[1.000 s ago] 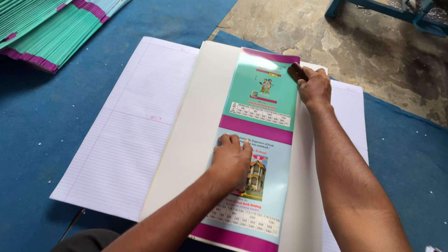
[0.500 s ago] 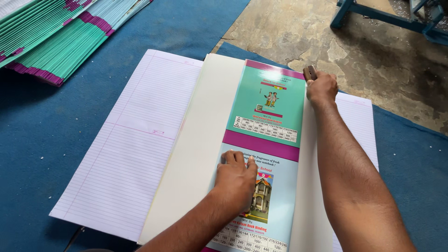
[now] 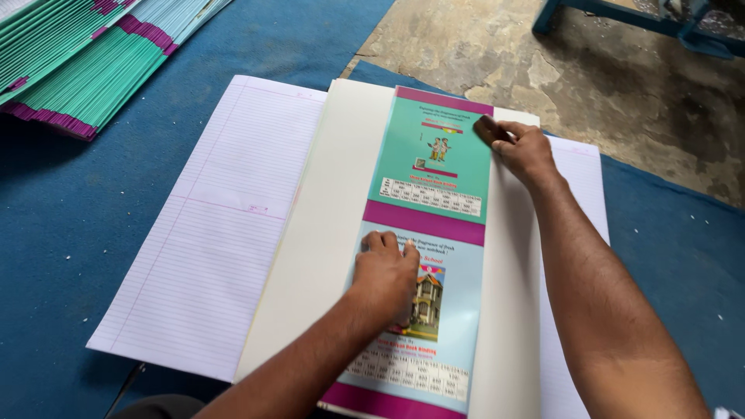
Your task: The person inserts a printed cover sheet into a stack of blank pages, folds it over the spine, and presses the fold with a wooden block. The person repeats this process for multiple notebooks, stacking the finished units to the left.
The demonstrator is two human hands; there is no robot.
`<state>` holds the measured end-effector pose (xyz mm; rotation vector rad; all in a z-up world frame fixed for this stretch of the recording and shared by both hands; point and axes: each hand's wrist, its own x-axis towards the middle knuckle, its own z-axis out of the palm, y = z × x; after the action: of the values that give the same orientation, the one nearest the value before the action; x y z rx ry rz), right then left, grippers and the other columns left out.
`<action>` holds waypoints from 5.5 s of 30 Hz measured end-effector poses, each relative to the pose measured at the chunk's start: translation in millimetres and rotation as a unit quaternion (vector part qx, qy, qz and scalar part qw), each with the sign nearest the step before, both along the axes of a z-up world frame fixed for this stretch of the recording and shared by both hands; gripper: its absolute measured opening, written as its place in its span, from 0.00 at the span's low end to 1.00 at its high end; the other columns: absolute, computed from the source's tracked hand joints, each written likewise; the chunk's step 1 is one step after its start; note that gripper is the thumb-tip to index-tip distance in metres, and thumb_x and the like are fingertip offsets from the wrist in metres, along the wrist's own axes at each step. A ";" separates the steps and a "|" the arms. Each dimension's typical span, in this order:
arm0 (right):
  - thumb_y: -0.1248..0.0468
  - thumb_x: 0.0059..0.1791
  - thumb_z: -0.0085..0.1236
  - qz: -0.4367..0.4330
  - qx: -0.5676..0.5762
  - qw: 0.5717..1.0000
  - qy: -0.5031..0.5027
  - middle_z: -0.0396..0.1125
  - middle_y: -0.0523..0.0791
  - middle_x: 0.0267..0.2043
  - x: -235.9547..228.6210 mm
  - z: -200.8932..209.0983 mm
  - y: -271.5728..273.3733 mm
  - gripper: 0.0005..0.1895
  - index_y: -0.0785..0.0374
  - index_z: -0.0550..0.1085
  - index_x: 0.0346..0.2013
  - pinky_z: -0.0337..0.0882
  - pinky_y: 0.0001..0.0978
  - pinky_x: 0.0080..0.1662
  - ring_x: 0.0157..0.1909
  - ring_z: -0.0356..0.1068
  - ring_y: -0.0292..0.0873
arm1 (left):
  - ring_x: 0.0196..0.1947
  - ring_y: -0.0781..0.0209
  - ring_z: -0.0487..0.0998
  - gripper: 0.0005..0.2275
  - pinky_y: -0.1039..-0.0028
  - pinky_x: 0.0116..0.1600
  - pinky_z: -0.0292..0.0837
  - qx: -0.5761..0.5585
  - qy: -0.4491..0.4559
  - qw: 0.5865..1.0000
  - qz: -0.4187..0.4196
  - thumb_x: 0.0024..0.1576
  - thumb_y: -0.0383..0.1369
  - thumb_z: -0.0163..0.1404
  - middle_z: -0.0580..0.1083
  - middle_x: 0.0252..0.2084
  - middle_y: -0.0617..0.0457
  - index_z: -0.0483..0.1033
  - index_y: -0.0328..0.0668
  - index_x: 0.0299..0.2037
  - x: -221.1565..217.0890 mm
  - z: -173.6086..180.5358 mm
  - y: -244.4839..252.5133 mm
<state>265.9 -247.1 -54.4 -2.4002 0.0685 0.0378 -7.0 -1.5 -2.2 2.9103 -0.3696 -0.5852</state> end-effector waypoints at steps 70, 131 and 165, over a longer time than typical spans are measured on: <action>0.68 0.38 0.68 0.296 -0.079 0.907 0.289 0.75 0.42 0.43 -349.5 60.4 -3.2 0.21 0.50 0.85 0.45 0.74 0.40 0.51 0.47 0.73 0.44 | 0.73 0.43 0.52 0.55 0.58 0.68 0.66 0.027 0.074 0.993 0.084 0.37 0.44 0.74 0.54 0.71 0.37 0.49 0.53 0.76 -0.3 8.7 -4.6; 0.43 0.53 0.46 -0.020 -0.207 0.974 0.085 0.69 0.61 0.52 -347.6 35.1 -10.2 0.37 0.69 0.64 0.66 0.80 0.56 0.42 0.50 0.75 0.62 | 0.37 0.32 0.81 0.12 0.50 0.45 0.77 -0.164 -0.243 0.944 0.152 0.63 0.34 0.44 0.78 0.35 0.30 0.72 0.29 0.42 -25.2 80.0 73.5; 0.38 0.52 0.44 -0.013 -0.157 0.987 0.036 0.67 0.58 0.49 -347.8 16.9 -20.9 0.37 0.61 0.67 0.66 0.77 0.50 0.42 0.46 0.73 0.53 | 0.55 0.36 0.75 0.18 0.53 0.59 0.68 -0.185 -0.203 0.858 0.433 0.57 0.31 0.43 0.76 0.53 0.36 0.77 0.47 0.58 -25.5 -37.5 355.1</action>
<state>-81.9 -268.1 -37.5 -2.7127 0.1496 0.1101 -32.5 353.6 -39.7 2.4164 0.6977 0.2247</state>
